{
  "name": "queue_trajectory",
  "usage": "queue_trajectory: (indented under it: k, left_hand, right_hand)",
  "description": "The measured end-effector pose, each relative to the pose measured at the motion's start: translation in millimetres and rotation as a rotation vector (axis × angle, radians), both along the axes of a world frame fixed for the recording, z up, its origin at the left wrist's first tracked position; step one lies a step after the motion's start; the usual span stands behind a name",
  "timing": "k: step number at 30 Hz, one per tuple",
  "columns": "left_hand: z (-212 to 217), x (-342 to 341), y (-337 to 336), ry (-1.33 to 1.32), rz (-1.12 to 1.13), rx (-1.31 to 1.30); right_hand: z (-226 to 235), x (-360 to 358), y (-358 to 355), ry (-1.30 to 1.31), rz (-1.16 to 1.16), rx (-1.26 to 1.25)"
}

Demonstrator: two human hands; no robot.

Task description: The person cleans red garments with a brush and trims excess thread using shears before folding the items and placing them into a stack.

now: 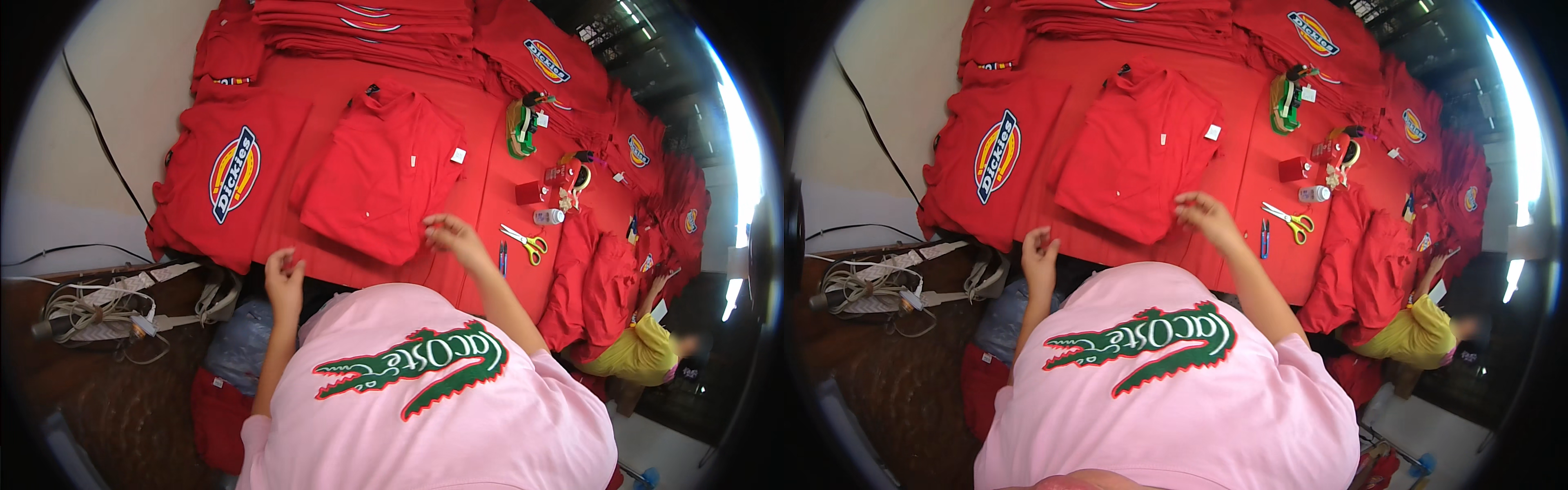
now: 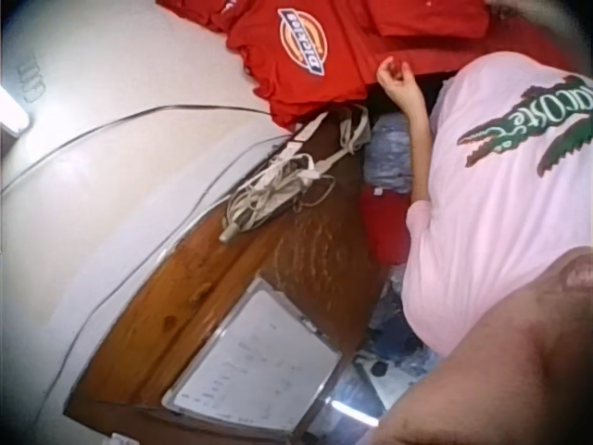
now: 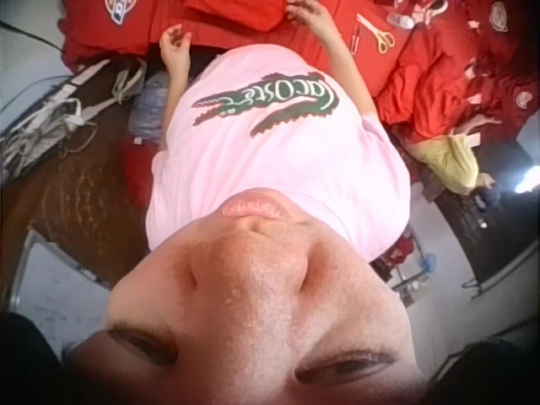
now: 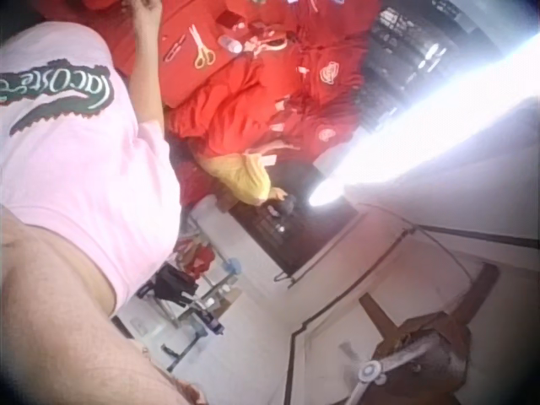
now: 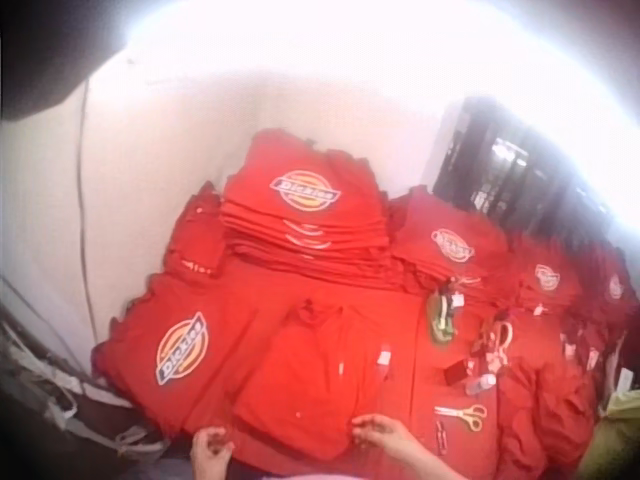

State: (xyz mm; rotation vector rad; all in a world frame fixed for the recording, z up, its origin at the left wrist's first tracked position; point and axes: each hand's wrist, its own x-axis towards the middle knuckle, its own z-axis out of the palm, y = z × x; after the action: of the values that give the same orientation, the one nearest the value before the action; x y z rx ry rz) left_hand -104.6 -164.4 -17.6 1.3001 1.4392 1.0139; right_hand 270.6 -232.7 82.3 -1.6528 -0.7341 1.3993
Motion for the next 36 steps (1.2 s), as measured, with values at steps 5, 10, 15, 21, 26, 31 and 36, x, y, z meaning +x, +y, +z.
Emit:
queue_trajectory:
  k: [5, 10, 15, 21, 26, 31, 36]
  left_hand:
    - [89, 78, 35, 0.441, -0.674, 0.502]
    - [95, 122, 31, 0.493, -0.751, 0.544]
    - [85, 152, 69, 0.397, -0.337, 0.609]
    - [137, 181, 97, 0.339, -0.630, 0.283]
    - [186, 152, 87, -0.152, -1.118, -0.010]
    - [266, 54, 84, 0.007, -1.442, 0.076]
    - [288, 33, 70, -0.009, -1.309, -0.276]
  right_hand:
    - [-15, -37, -1, -0.294, 0.198, -0.057]
    - [59, -31, 16, 0.075, 0.133, 0.047]
    - [176, -2, -13, 0.192, 0.019, 0.444]
    - [261, 65, -70, -0.224, -0.391, 1.027]
    - [303, 81, -112, -0.453, -0.694, 0.926]
    - [256, 110, -161, -0.603, -0.416, 0.614]
    - [281, 107, -211, -0.520, -0.652, 0.754]
